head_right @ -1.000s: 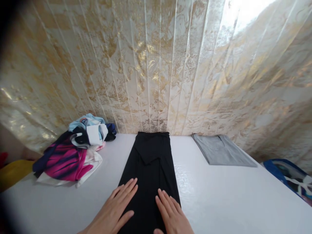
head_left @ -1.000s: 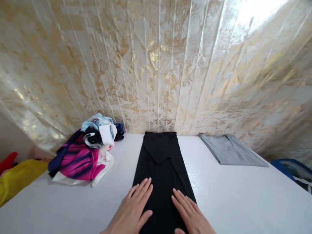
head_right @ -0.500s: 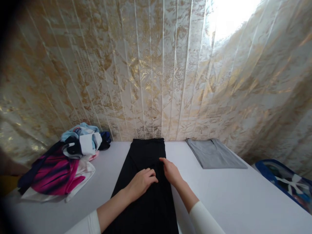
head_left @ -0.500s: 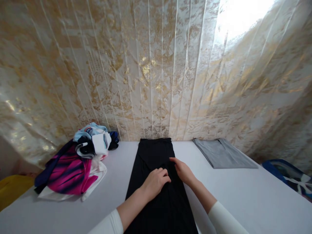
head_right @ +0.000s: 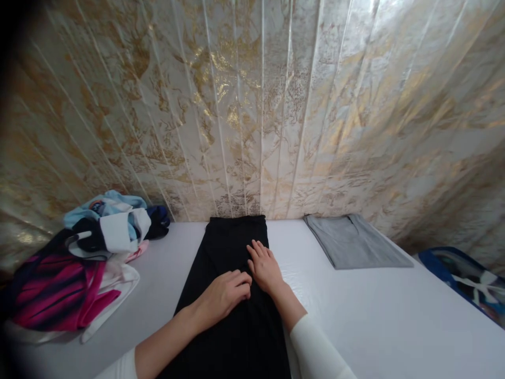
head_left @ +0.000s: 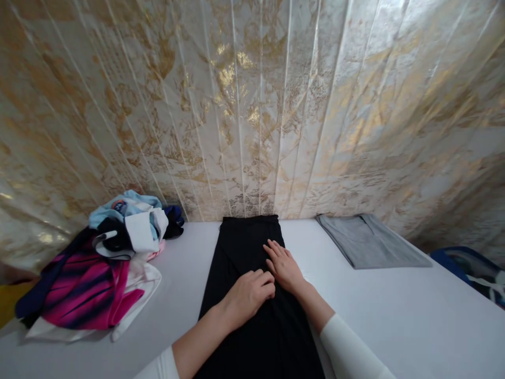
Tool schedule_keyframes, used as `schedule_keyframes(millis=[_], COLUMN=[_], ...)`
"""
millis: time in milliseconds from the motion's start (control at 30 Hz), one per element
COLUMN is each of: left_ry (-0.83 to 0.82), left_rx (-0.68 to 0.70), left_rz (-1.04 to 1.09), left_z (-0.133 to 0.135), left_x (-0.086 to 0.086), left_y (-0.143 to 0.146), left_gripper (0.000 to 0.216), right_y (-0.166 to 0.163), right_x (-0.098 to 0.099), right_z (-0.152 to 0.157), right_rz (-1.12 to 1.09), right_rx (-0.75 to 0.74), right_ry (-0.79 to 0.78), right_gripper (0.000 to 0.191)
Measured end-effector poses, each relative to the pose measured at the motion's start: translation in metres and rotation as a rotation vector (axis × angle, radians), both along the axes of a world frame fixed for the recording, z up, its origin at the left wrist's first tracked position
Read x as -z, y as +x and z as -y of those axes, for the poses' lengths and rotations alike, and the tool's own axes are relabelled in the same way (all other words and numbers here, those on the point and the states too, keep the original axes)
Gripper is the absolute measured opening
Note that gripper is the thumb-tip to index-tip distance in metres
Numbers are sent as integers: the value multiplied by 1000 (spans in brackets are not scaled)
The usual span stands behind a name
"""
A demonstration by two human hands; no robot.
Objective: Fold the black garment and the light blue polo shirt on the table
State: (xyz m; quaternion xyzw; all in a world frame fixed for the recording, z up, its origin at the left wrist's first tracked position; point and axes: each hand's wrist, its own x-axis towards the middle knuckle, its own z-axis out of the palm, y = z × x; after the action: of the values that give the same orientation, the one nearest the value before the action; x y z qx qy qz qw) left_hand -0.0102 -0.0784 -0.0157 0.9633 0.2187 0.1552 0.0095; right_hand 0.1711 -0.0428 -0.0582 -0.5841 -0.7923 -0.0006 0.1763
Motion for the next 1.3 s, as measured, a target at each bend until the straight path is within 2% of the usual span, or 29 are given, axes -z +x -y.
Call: schedule_keyframes(millis=[167, 300, 567, 800, 1033, 1300], left_ry=[9, 47, 127, 69, 13, -38], left_rx=[57, 67, 106, 164, 96, 108], left_rz=[-24, -19, -45, 35, 38, -28], left_z=[4, 12, 14, 16, 32, 55], left_x=[0, 1, 0, -1, 8, -4], left_y=[-8, -6, 4, -7, -11, -11], left_gripper=[7, 20, 7, 10, 9, 10], right_y=[-2, -3, -3, -2, -3, 2], right_x=[-4, -5, -5, -1, 0, 1], right_z=[1, 2, 2, 0, 0, -13], right_rz=[82, 106, 117, 95, 103, 104], right_rx=[35, 37, 33, 63, 90, 121], right_ry=[-45, -58, -47, -43, -64, -79], right_gripper=[51, 52, 52, 55, 59, 60])
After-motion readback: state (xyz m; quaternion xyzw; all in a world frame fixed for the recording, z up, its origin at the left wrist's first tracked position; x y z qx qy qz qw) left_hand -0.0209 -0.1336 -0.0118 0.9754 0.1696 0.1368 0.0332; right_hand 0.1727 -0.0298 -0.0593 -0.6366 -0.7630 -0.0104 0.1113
